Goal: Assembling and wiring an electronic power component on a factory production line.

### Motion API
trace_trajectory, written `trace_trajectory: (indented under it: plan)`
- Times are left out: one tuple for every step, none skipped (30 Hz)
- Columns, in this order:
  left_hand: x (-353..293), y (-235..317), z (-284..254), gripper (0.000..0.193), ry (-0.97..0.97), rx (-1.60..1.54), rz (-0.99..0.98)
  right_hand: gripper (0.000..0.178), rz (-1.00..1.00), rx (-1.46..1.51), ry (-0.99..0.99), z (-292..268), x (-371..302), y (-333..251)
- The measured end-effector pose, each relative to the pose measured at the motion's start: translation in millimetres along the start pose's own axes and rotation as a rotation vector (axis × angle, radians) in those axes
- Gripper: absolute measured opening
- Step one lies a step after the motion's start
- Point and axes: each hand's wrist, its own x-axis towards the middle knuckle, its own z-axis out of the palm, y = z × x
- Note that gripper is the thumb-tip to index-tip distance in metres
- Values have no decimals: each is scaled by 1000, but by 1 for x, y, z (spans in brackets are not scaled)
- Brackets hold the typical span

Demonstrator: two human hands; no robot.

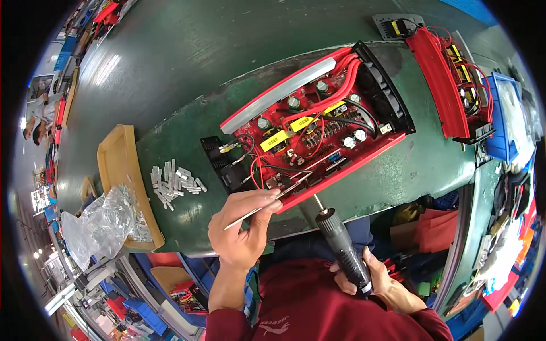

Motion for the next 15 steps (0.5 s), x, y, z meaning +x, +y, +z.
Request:
trace_trajectory:
  plan:
    - [1, -1, -2, 11, -29, 18, 44, 90, -16, -62, 32, 2, 0, 0]
    - [1, -3, -2, 11, -33, 16, 42, 90, -17, -58, 35, 1, 0, 1]
    - [1, -4, -3, 11, -39, 1, 60, 90, -10, -48, 28, 0, -1, 2]
    - [0, -5, -3, 12, -45, -12, 78, 91, -2, -37, 19, -1, -1, 3]
    - [1, -5, -3, 12, -50, -11, 75, 91, -2, -32, 19, 0, -2, 3]
    - [1, -5, -3, 13, -47, -10, 92, 92, 9, -1, -8, 0, -2, 3]
    - [3, -5, -3, 14, -43, -7, 110, 92, 19, 27, -38, 0, -2, 2]
    - [4, -4, -4, 14, -46, -3, 111, 92, 18, 30, -42, 0, -2, 3]
    - [6, -3, -5, 15, -60, 7, 140, 93, 40, 117, -69, 1, -2, 4]
    - [7, -3, -5, 16, -73, 14, 168, 93, 61, 202, -93, 0, -2, 5]
    - [8, -3, -4, 16, -75, 15, 170, 93, 60, 203, -94, 0, -1, 6]
    - [8, -3, -3, 17, -73, 24, 177, 94, 45, 188, -96, -1, 0, 7]
    - [9, -3, -3, 19, -70, 35, 185, 95, 31, 171, -100, -2, 1, 7]
    - [10, -2, -3, 19, -70, 36, 189, 95, 29, 169, -102, -3, 2, 8]
    - [11, 0, -4, 16, -89, 35, 166, 93, -18, 152, -128, -5, 1, 10]
